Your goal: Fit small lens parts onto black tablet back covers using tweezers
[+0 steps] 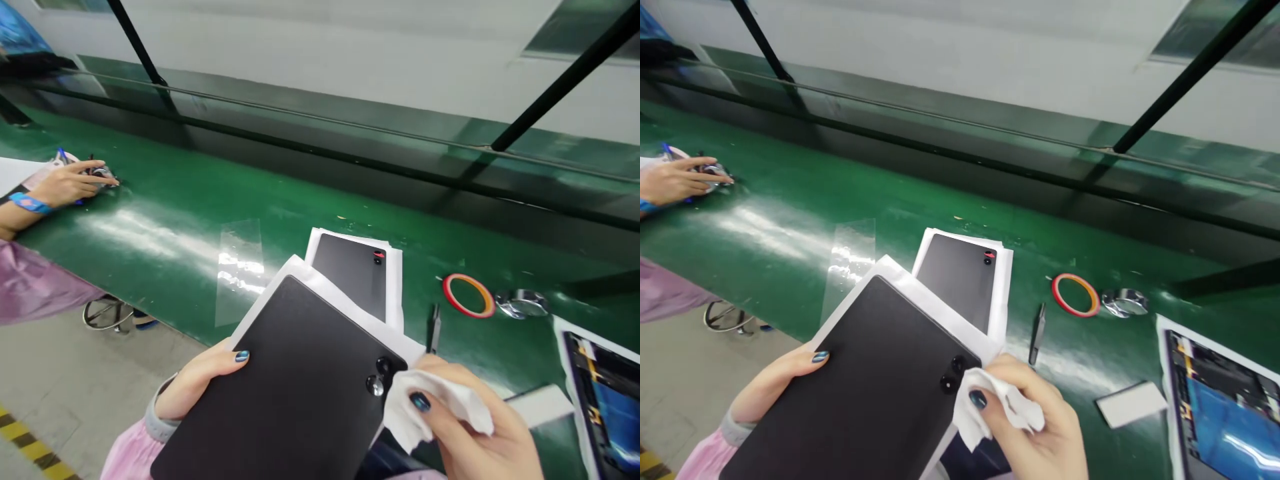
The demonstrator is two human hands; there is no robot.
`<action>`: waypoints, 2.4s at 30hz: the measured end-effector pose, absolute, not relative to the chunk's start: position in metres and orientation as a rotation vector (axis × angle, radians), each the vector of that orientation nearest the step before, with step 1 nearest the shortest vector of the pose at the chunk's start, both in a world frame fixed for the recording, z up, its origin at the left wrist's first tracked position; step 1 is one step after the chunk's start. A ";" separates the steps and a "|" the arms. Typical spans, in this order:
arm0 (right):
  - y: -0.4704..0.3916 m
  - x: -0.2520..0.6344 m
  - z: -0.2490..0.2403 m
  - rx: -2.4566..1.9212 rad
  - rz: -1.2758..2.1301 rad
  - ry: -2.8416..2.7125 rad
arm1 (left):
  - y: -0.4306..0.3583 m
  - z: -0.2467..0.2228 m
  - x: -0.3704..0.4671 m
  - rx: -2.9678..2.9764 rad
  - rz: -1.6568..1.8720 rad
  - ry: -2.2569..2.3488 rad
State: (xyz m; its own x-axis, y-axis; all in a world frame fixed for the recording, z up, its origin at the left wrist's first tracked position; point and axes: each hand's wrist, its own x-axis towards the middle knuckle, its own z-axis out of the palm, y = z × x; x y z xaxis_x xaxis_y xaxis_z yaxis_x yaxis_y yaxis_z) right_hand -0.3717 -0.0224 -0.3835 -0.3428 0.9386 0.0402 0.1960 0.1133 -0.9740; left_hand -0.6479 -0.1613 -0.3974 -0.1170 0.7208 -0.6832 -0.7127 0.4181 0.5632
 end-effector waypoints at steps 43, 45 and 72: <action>-0.038 -0.374 -0.388 -1.281 1.551 -1.410 | -0.158 -0.399 -0.632 -0.047 1.250 1.227; -0.036 -0.374 -0.390 -1.275 1.494 -1.499 | -0.156 -0.398 -0.631 -0.028 1.245 1.242; -0.036 -0.387 -0.388 -1.391 0.940 -1.715 | -0.156 -0.397 -0.626 -0.026 1.155 1.340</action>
State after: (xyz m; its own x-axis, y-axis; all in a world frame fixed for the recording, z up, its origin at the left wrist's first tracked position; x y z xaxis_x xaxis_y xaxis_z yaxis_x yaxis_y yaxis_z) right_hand -0.3867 -0.0362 -0.3885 -0.1536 0.9841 0.0887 0.4546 0.1501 -0.8780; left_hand -0.6255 -0.1560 -0.3966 -0.1966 0.6269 -0.7539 -0.6534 0.4895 0.5775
